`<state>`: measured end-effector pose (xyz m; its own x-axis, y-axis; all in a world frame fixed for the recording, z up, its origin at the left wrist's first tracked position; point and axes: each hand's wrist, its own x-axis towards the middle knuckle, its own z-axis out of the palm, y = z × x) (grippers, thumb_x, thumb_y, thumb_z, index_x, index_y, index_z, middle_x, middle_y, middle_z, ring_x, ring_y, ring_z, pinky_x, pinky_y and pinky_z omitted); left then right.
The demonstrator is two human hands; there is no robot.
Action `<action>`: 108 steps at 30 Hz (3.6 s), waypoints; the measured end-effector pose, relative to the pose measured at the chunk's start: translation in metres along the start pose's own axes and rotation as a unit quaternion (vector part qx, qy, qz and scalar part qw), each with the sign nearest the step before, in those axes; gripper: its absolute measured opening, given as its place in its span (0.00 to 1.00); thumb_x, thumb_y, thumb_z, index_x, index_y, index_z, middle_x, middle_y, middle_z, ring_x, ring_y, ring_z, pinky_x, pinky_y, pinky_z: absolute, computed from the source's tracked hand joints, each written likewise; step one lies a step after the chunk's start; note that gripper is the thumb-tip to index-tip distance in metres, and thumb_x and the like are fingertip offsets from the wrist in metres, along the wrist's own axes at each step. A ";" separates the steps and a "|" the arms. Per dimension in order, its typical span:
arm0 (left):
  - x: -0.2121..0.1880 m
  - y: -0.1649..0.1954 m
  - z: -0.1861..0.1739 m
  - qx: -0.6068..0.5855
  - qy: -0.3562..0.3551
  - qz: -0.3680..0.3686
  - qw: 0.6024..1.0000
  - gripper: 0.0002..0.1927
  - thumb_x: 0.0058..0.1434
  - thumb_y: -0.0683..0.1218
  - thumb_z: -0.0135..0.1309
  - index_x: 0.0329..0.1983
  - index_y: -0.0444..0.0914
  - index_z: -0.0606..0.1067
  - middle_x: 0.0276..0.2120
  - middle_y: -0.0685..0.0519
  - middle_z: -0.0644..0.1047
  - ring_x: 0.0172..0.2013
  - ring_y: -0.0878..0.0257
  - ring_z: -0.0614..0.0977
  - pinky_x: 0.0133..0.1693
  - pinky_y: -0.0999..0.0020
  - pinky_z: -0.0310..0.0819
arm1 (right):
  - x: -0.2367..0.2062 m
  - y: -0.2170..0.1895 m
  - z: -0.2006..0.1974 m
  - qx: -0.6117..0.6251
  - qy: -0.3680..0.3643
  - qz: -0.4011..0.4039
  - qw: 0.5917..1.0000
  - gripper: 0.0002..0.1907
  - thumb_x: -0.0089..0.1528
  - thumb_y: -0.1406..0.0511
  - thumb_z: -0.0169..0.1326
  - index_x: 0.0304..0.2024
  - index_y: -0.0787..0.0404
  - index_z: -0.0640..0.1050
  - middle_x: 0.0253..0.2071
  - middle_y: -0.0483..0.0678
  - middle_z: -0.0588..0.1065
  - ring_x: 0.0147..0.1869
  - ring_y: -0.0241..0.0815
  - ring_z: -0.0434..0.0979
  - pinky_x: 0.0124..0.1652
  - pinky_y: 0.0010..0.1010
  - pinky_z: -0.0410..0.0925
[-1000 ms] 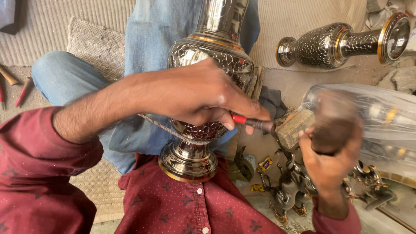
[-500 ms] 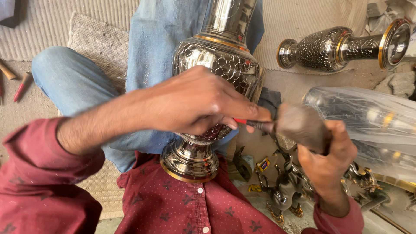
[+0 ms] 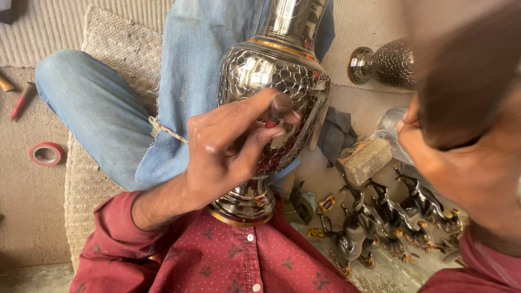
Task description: The person sits cross-legged on the floor with a silver-plated brass vase on their lap, holds a small punch against the vase surface, and repeatedly strikes the punch with a wooden mallet to emboss decorative patterns. Near the end they rub the punch on a whetstone block.
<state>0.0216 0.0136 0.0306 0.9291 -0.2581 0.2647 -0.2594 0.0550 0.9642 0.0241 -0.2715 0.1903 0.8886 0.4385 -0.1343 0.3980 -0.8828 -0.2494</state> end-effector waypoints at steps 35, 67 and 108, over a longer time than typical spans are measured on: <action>-0.026 -0.022 0.019 -0.278 0.156 -0.108 0.942 0.30 0.71 0.30 0.61 0.68 0.37 0.58 0.48 0.45 0.79 0.33 0.73 0.78 0.35 0.82 0.75 | 0.075 -0.034 -0.039 -0.100 -0.126 -0.078 0.984 0.47 0.50 0.83 0.58 0.72 0.61 0.66 0.32 0.55 0.72 0.30 0.49 0.71 0.32 0.41 0.66; -0.024 -0.021 0.019 -0.197 0.102 -0.029 0.975 0.24 0.70 0.32 0.62 0.61 0.35 0.63 0.43 0.45 0.78 0.37 0.69 0.82 0.39 0.77 0.81 | 0.081 -0.041 -0.041 -0.135 -0.147 -0.051 0.979 0.44 0.53 0.75 0.58 0.71 0.50 0.64 0.39 0.49 0.76 0.39 0.43 0.76 0.41 0.35 0.70; -0.025 -0.014 0.020 -0.161 0.130 -0.044 0.977 0.22 0.70 0.32 0.62 0.60 0.32 0.65 0.45 0.47 0.80 0.33 0.73 0.78 0.33 0.81 0.74 | 0.083 -0.047 -0.039 -0.092 -0.174 -0.016 0.980 0.46 0.53 0.79 0.58 0.74 0.53 0.64 0.32 0.52 0.73 0.30 0.44 0.71 0.31 0.37 0.66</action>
<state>-0.0030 -0.0006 0.0098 0.9906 -0.0246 0.1349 -0.1175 0.3549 0.9275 0.0887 -0.2003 0.2285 0.7560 0.4685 -0.4571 0.4870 -0.8692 -0.0853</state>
